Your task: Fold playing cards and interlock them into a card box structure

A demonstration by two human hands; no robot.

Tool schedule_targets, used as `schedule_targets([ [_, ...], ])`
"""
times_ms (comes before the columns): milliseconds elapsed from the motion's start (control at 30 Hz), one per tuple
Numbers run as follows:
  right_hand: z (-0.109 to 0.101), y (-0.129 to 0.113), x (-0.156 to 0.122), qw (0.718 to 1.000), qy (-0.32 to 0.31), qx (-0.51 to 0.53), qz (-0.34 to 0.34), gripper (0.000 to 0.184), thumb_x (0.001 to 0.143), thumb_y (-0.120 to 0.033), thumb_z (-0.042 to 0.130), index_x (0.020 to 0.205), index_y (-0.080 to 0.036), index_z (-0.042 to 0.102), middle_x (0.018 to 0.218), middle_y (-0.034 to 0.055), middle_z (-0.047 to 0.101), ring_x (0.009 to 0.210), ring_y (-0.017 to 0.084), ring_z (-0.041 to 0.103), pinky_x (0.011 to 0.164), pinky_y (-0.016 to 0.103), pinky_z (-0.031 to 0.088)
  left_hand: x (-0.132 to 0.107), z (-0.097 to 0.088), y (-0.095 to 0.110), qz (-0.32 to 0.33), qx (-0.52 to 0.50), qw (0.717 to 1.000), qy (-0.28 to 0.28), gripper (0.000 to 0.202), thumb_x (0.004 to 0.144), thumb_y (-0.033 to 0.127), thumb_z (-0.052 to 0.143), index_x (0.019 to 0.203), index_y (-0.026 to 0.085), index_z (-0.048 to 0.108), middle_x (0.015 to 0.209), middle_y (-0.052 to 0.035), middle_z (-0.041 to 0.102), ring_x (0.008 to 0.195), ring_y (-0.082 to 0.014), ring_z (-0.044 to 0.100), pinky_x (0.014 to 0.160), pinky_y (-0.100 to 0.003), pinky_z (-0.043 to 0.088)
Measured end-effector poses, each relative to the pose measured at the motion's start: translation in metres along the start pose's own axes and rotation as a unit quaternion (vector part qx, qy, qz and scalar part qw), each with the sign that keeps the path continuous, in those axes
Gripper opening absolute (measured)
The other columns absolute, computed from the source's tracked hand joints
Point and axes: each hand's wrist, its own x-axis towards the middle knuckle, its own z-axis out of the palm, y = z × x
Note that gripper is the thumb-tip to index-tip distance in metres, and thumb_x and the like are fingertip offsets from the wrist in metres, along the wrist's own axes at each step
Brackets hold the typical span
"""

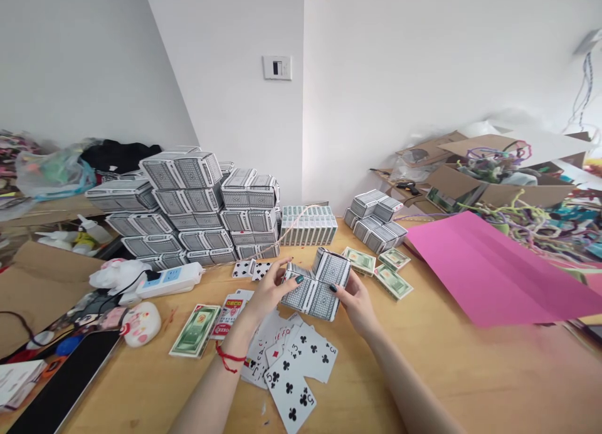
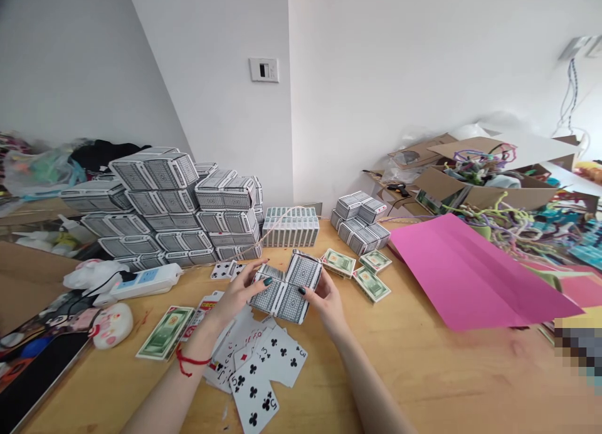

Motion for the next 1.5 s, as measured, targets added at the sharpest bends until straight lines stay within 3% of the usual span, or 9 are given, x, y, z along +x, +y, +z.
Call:
schedule_targets([
  [133,-0.002,0.005,0.001,0.999,0.017,0.028,0.031,0.055,0.066,-0.036,0.070,0.117,-0.024,0.053,0.119,0.0062,0.057,0.107,0.028,0.052,0.085,0.039,0.046,-0.001,-0.005,0.002,-0.003,0.074,0.997,-0.021,0.045,0.066,0.040,0.064,0.106,0.020,0.058,0.113,-0.0081,0.056,0.099,-0.0236,0.054,0.077,-0.030,0.044],
  [400,-0.002,0.008,0.001,0.989,0.013,0.102,0.111,0.056,0.070,-0.042,0.064,0.122,-0.031,0.048,0.117,0.0023,0.058,0.090,0.022,0.061,0.069,0.036,0.052,0.006,0.004,-0.007,-0.023,-0.013,0.995,0.095,0.037,0.070,0.040,0.060,0.097,0.015,0.059,0.093,-0.0075,0.062,0.085,-0.0211,0.059,0.067,-0.028,0.046],
  [500,-0.003,0.008,0.001,0.989,0.009,0.096,0.112,0.051,0.069,-0.038,0.066,0.117,-0.028,0.053,0.110,0.0033,0.062,0.082,0.021,0.062,0.066,0.035,0.052,0.006,0.001,-0.008,-0.009,0.001,0.999,0.033,0.035,0.070,0.036,0.061,0.097,0.015,0.060,0.099,-0.0096,0.063,0.095,-0.0235,0.057,0.075,-0.030,0.046],
  [633,-0.003,0.007,-0.001,0.990,-0.026,0.073,0.118,0.046,0.071,-0.036,0.065,0.115,-0.026,0.056,0.107,0.0039,0.064,0.082,0.020,0.061,0.070,0.036,0.051,0.003,-0.002,-0.004,0.017,0.015,0.999,-0.048,0.052,0.069,0.035,0.064,0.116,0.018,0.050,0.111,-0.0107,0.060,0.105,-0.0248,0.054,0.083,-0.034,0.046],
  [967,0.001,0.000,-0.005,0.973,-0.211,0.035,0.080,0.080,0.062,-0.024,0.074,0.131,-0.030,0.035,0.133,0.0051,0.044,0.119,0.026,0.042,0.096,0.043,0.036,0.000,0.000,-0.002,0.060,0.095,0.993,-0.042,0.039,0.074,0.042,0.058,0.105,0.018,0.057,0.107,-0.0070,0.064,0.096,-0.0237,0.060,0.082,-0.035,0.048],
  [1133,0.000,0.000,-0.004,0.986,-0.149,0.019,0.073,0.063,0.066,-0.031,0.070,0.124,-0.027,0.046,0.130,0.0053,0.048,0.117,0.026,0.044,0.091,0.040,0.041,-0.001,0.009,-0.004,0.053,0.116,0.992,-0.017,0.042,0.075,0.045,0.054,0.107,0.018,0.055,0.110,-0.0068,0.063,0.097,-0.0243,0.059,0.083,-0.034,0.047],
  [1233,-0.007,0.008,0.001,0.998,-0.034,0.014,0.049,0.044,0.068,-0.038,0.067,0.108,-0.026,0.056,0.117,0.0056,0.058,0.099,0.024,0.056,0.078,0.035,0.048,-0.001,0.016,-0.005,0.072,0.089,0.993,-0.031,0.047,0.079,0.043,0.050,0.120,0.020,0.046,0.118,-0.0060,0.058,0.106,-0.0214,0.054,0.089,-0.032,0.043],
  [1300,-0.014,0.014,0.007,0.998,0.040,0.005,0.038,0.032,0.071,-0.043,0.061,0.098,-0.025,0.060,0.104,0.0044,0.064,0.088,0.022,0.060,0.074,0.033,0.048,-0.002,0.018,-0.005,0.058,0.077,0.992,-0.079,0.048,0.082,0.042,0.045,0.125,0.021,0.043,0.121,-0.0047,0.056,0.107,-0.0196,0.053,0.092,-0.031,0.041],
  [1500,-0.025,0.021,0.014,0.985,0.110,-0.133,0.029,0.042,0.074,-0.051,0.052,0.101,-0.021,0.061,0.114,0.0062,0.060,0.110,0.026,0.049,0.097,0.040,0.033,-0.002,0.012,-0.011,-0.024,0.074,0.983,-0.166,0.043,0.084,0.045,0.038,0.097,0.015,0.066,0.104,-0.0062,0.066,0.099,-0.0217,0.058,0.091,-0.034,0.042],
])
